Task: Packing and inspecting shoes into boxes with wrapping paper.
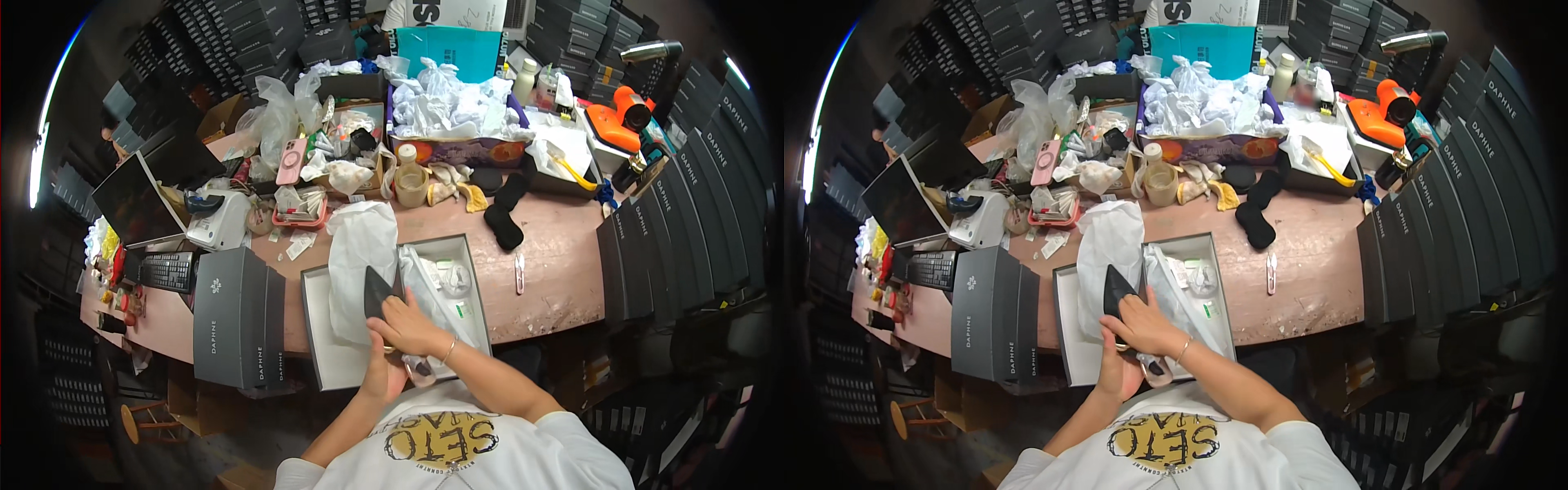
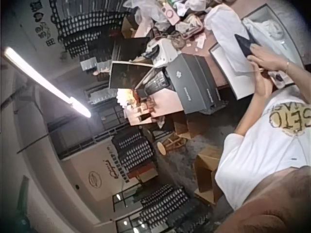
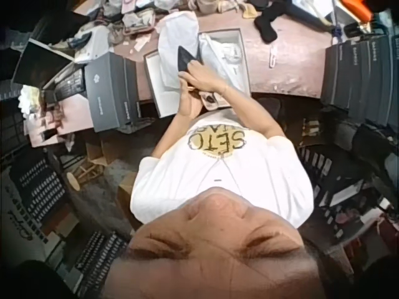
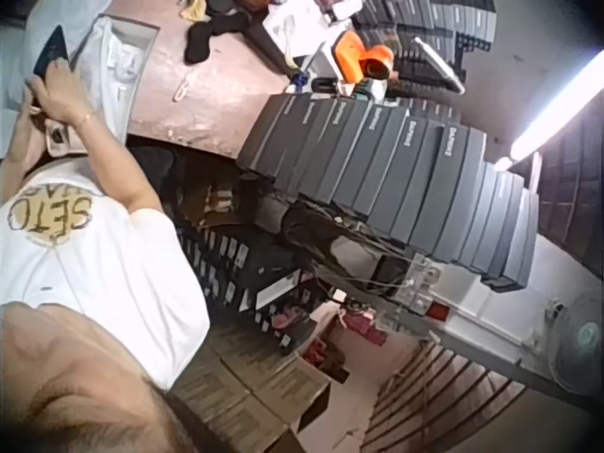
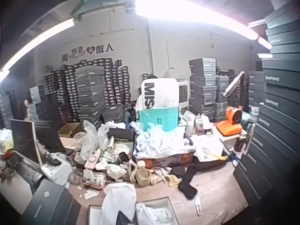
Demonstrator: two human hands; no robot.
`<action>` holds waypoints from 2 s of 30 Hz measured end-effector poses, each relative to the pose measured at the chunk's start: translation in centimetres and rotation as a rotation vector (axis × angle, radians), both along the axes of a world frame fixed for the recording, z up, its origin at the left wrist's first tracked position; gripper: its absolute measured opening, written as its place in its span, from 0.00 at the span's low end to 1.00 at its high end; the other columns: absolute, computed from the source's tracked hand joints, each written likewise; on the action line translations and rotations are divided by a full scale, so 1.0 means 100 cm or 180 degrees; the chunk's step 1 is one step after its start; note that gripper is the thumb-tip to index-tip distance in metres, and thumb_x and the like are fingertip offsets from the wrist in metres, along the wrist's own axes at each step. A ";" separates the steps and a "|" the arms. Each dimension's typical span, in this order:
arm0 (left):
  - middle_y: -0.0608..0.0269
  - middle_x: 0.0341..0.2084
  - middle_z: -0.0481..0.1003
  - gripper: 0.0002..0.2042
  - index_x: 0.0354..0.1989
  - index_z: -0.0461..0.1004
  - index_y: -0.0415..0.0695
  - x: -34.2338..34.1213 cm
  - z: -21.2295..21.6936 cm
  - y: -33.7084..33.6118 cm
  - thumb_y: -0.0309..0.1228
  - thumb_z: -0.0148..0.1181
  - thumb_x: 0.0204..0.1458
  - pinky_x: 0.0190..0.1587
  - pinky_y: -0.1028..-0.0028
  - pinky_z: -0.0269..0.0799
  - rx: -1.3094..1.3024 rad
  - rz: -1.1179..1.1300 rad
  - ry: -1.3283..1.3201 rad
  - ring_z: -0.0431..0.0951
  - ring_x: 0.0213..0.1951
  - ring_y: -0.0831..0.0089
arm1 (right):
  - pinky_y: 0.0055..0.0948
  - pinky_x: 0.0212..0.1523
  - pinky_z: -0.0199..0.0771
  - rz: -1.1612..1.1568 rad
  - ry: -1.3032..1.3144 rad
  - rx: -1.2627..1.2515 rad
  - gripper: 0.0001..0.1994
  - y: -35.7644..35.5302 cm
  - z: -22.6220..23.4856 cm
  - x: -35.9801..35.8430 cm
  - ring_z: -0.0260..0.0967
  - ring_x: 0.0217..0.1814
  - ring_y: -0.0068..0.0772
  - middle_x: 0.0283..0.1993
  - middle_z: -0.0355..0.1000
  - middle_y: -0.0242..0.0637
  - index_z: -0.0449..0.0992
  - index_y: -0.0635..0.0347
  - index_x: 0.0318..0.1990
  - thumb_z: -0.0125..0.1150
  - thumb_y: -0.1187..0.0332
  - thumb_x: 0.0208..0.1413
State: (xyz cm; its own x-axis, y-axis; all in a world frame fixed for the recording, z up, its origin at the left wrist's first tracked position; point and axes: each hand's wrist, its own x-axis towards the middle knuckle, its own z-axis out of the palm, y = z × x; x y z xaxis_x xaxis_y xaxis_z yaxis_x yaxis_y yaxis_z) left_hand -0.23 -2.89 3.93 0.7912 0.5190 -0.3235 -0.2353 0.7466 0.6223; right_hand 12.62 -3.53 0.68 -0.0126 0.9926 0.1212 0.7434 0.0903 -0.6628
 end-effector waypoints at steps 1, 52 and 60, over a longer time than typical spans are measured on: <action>0.56 0.64 0.55 0.42 0.67 0.49 0.44 0.003 0.003 -0.003 0.66 0.41 0.53 0.66 0.57 0.52 -0.0100 0.0150 -0.0051 0.54 0.66 0.62 | 0.64 0.64 0.39 0.0048 0.0039 0.0057 0.24 -0.003 0.002 0.002 0.60 0.47 0.53 0.37 0.62 0.49 0.66 0.69 0.40 0.42 0.50 0.63; 0.61 0.33 0.69 0.20 0.56 0.56 0.43 0.003 0.000 0.035 0.44 0.44 0.63 0.38 0.78 0.69 0.1206 0.0496 0.0955 0.71 0.34 0.77 | 0.75 0.61 0.33 -0.0720 0.0174 -0.0226 0.43 -0.039 0.007 -0.029 0.29 0.74 0.65 0.71 0.33 0.65 0.75 0.78 0.43 0.44 0.34 0.54; 0.61 0.41 0.69 0.18 0.56 0.58 0.44 0.006 0.000 0.042 0.42 0.39 0.65 0.45 0.76 0.69 0.1261 0.0421 0.0683 0.72 0.41 0.76 | 0.63 0.67 0.25 -0.0155 0.1242 0.0505 0.48 -0.032 0.023 -0.018 0.17 0.74 0.66 0.73 0.25 0.60 0.54 0.80 0.62 0.44 0.34 0.54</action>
State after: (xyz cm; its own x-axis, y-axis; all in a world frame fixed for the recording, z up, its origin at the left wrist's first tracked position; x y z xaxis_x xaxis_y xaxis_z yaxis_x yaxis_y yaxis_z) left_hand 0.35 1.27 3.88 0.6470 0.7273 -0.2291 -0.1473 0.4140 0.8983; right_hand 10.84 -6.74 2.94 0.1110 0.9595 0.2588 0.4454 0.1848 -0.8760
